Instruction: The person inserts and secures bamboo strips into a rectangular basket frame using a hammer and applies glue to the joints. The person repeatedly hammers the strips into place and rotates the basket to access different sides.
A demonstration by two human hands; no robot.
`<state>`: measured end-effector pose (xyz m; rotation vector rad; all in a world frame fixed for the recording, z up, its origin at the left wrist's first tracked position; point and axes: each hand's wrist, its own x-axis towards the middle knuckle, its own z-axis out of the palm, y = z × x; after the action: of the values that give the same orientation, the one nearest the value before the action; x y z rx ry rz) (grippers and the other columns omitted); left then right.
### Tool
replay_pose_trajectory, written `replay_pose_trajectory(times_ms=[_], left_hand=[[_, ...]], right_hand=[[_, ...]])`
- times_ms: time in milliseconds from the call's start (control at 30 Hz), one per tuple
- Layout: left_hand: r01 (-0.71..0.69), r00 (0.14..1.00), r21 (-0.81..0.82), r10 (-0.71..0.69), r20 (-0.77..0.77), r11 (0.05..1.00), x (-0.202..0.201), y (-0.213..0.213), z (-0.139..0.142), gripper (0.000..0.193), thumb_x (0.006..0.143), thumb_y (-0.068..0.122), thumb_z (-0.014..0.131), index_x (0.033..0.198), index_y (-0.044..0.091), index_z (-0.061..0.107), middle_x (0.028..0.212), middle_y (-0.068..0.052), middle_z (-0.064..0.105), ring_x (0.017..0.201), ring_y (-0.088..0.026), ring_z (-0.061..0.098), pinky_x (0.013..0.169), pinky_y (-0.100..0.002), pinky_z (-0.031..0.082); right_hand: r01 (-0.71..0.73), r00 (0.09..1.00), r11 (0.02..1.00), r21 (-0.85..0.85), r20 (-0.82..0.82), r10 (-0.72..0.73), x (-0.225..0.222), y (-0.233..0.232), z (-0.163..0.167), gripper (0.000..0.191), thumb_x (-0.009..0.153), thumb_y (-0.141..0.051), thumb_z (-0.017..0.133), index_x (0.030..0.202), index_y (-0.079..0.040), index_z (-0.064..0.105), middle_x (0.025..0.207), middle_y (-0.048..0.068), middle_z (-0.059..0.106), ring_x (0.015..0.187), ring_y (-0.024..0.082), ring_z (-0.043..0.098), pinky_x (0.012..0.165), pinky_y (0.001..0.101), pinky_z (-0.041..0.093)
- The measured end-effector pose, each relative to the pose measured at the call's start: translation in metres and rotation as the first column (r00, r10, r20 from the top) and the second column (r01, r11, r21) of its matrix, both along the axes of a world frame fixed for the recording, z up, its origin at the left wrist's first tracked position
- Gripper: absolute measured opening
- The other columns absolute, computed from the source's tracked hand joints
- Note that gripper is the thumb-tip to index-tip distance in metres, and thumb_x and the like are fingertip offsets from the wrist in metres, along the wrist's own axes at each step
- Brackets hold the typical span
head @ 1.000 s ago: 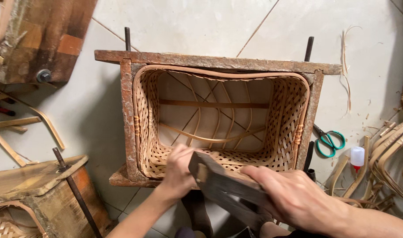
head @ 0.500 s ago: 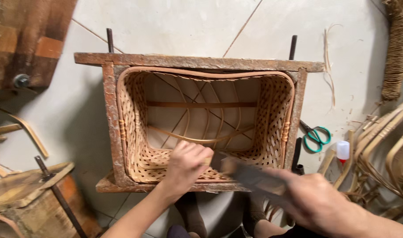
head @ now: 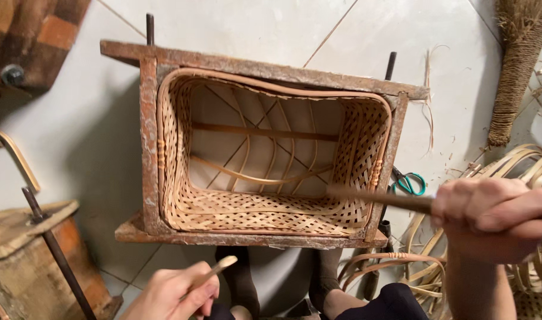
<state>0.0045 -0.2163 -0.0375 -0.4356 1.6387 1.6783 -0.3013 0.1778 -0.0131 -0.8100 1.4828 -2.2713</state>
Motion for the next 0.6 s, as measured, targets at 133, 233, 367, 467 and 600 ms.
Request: replay_pose_trajectory(times_ms=[133,233,367,467,600], left_hand=[[0.065,0.984,0.092,-0.079,0.16,0.994,0.077,0.023,-0.076,0.036,0.102,0.032,0.055,0.081,0.005,0.066,0.067,-0.006,0.072,0.063,-0.014,0.069,0.06,-0.031,0.055],[-0.055,0.929,0.06,0.029,0.369,0.997,0.14,0.054,-0.136,0.04,0.102,0.035,0.056,0.083,0.002,0.068,0.07,-0.008,0.07,0.066,-0.017,0.068,0.064,-0.032,0.056],[-0.189,0.878,-0.23,0.27,0.397,0.955,0.188,0.071,-0.197,0.04,0.1,0.036,0.051,0.086,0.002,0.067,0.072,-0.008,0.078,0.065,-0.019,0.078,0.065,-0.033,0.061],[-0.117,0.861,-0.438,0.311,0.403,0.891,0.192,0.066,-0.211,0.04,0.102,0.035,0.05,0.091,0.001,0.068,0.075,-0.01,0.08,0.069,-0.021,0.08,0.066,-0.035,0.061],[0.15,0.819,-0.932,-0.57,-0.071,0.332,0.188,0.052,-0.208,0.031,0.086,0.03,0.062,0.105,0.008,0.072,0.081,-0.015,0.076,0.064,-0.03,0.072,0.054,-0.04,0.055]], right_hand=[[-0.083,0.981,0.973,0.217,-0.156,0.118,0.001,-0.021,-0.008,0.029,0.103,-0.031,0.057,0.081,-0.016,0.067,0.06,-0.004,0.058,0.043,0.008,0.047,0.045,0.0308,0.047],[-0.234,0.892,0.931,0.28,-0.318,0.32,-0.003,-0.038,-0.016,0.031,0.1,-0.031,0.061,0.08,-0.008,0.064,0.058,-0.003,0.061,0.042,0.006,0.051,0.04,0.0278,0.044],[-0.047,0.84,0.82,0.57,-0.421,0.341,0.013,-0.081,-0.051,0.024,0.102,-0.022,0.064,0.086,-0.005,0.056,0.062,-0.004,0.055,0.05,0.009,0.053,0.047,0.0274,0.047],[0.008,0.794,0.759,0.651,-0.466,0.391,0.008,-0.103,-0.064,0.024,0.096,-0.016,0.07,0.075,-0.012,0.059,0.059,0.002,0.054,0.05,0.012,0.055,0.048,0.0284,0.048],[-0.062,0.815,0.855,0.516,-0.468,0.341,0.004,-0.085,-0.023,0.018,0.099,-0.019,0.069,0.084,-0.01,0.063,0.069,0.004,0.061,0.06,0.012,0.063,0.055,0.0286,0.053]])
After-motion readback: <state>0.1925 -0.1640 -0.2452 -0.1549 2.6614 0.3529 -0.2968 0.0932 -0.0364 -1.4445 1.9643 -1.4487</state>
